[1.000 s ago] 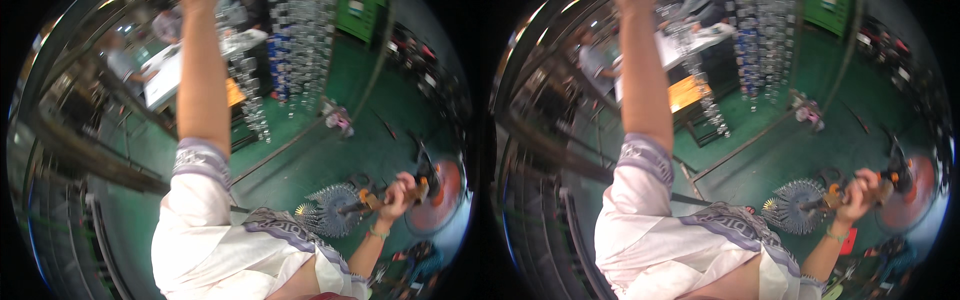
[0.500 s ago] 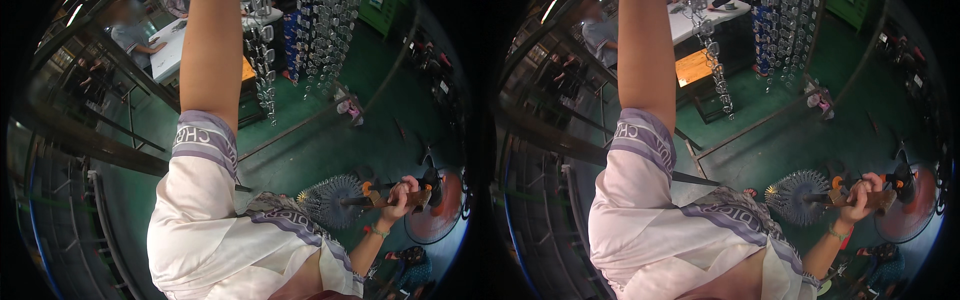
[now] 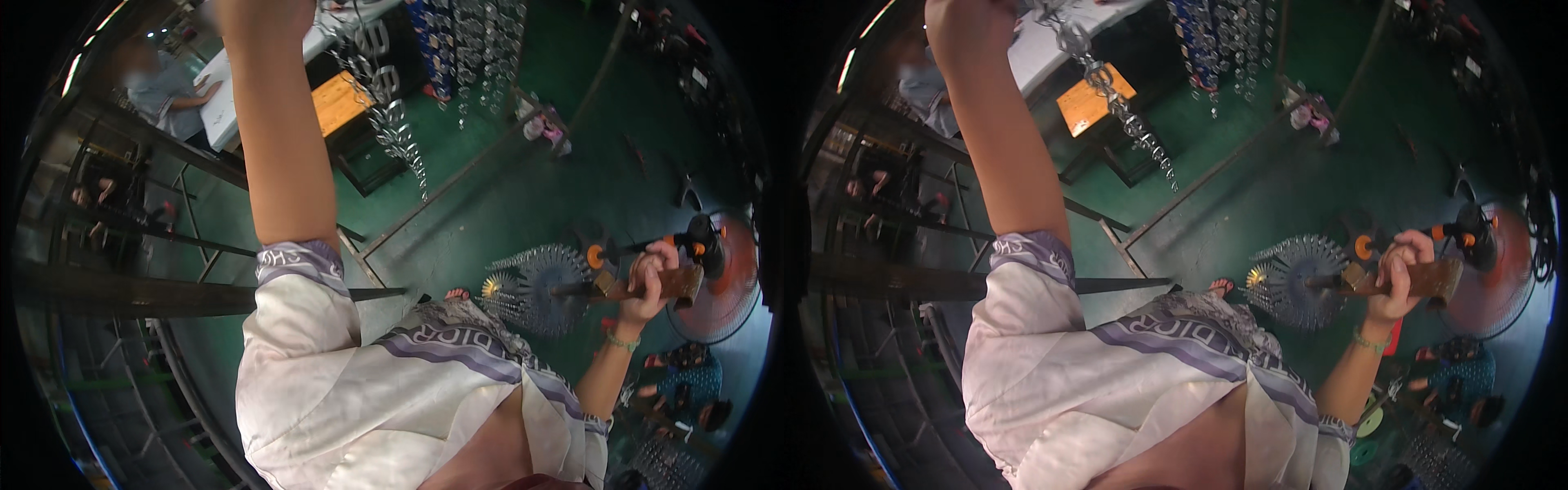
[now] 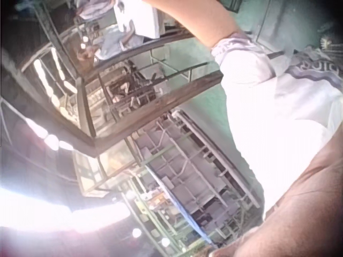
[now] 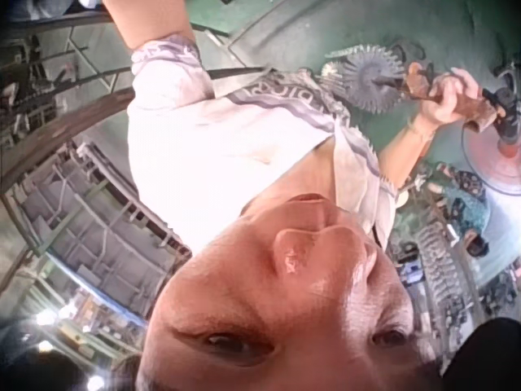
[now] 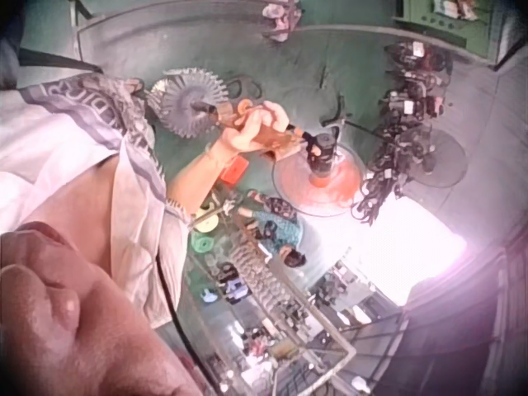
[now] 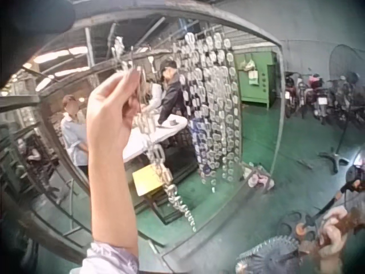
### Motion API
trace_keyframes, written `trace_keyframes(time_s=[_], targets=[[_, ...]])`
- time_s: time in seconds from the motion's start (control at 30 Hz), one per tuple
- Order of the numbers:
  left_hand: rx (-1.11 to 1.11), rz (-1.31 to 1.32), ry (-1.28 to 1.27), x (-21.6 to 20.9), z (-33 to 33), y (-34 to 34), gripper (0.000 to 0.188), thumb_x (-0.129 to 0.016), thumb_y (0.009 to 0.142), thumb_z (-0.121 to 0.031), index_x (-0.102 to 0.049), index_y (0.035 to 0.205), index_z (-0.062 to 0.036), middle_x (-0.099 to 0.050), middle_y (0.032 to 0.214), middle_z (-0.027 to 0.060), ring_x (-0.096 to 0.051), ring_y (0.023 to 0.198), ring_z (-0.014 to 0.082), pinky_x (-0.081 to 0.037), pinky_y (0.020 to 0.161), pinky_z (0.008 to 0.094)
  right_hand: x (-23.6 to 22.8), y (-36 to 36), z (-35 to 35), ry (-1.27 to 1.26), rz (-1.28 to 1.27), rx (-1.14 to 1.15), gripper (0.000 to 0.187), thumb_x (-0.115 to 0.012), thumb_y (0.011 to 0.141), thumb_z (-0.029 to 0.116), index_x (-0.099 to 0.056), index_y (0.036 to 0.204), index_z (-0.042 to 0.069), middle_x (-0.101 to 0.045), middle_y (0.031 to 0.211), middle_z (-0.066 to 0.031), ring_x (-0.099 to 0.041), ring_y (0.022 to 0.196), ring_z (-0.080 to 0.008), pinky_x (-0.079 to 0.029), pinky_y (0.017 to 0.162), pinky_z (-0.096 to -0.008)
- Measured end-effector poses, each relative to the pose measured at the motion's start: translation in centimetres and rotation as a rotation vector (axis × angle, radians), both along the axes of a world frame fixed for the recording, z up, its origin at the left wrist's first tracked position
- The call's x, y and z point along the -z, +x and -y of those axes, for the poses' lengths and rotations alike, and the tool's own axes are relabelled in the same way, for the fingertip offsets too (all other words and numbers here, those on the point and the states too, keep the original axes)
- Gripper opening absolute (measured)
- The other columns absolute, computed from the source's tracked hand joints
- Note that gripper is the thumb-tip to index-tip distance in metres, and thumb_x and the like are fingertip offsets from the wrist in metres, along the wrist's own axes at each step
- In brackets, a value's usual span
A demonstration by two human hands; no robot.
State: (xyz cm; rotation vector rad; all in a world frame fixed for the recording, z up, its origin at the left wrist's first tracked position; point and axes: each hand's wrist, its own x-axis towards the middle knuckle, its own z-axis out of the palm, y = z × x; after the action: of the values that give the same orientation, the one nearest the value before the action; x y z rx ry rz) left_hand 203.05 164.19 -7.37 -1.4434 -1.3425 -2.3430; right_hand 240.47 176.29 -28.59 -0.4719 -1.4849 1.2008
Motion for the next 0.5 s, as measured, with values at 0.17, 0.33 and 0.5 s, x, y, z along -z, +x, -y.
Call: trace_keyframes(time_s=[0.17,0.33,0.5], targets=[[0.213,0.092,-0.228,11.9,0.7,-1.0,0.012,-0.065,0.079,-0.005,-0.065,0.088,0.0027,-0.064,0.080,0.0068,-0.057,0.068,0.0109,-0.044,0.061,0.0233,-0.2,-0.2,-0.1,-0.003,-0.004,-0.027,0.035,-0.051,0.076,0.018,-0.044,0.098,-0.009,-0.037,0.054,0.0010,-0.032,0.046,-0.0051,-0.025,0.045,-0.0194],[0.397,-0.137,-0.523,22.9,0.5,3.6,0.006,-0.067,0.076,-0.001,-0.066,0.081,0.0006,-0.064,0.078,0.0055,-0.058,0.068,0.0103,-0.045,0.059,0.0223,-0.6,0.2,-0.2,-0.041,-0.011,-0.100,0.035,-0.051,0.076,0.019,-0.044,0.097,-0.008,-0.035,0.054,0.0013,-0.030,0.047,-0.0054,-0.025,0.044,-0.0193],[0.555,-0.126,-0.636,33.0,0.8,8.3,0.011,-0.072,0.072,-0.006,-0.067,0.080,0.0004,-0.065,0.078,0.0070,-0.061,0.072,0.0167,-0.047,0.062,0.0272,-0.4,0.6,-0.5,-0.048,0.002,-0.162,0.035,-0.050,0.076,0.020,-0.043,0.097,-0.007,-0.033,0.056,0.0019,-0.030,0.048,-0.0057,-0.026,0.046,-0.0193]])
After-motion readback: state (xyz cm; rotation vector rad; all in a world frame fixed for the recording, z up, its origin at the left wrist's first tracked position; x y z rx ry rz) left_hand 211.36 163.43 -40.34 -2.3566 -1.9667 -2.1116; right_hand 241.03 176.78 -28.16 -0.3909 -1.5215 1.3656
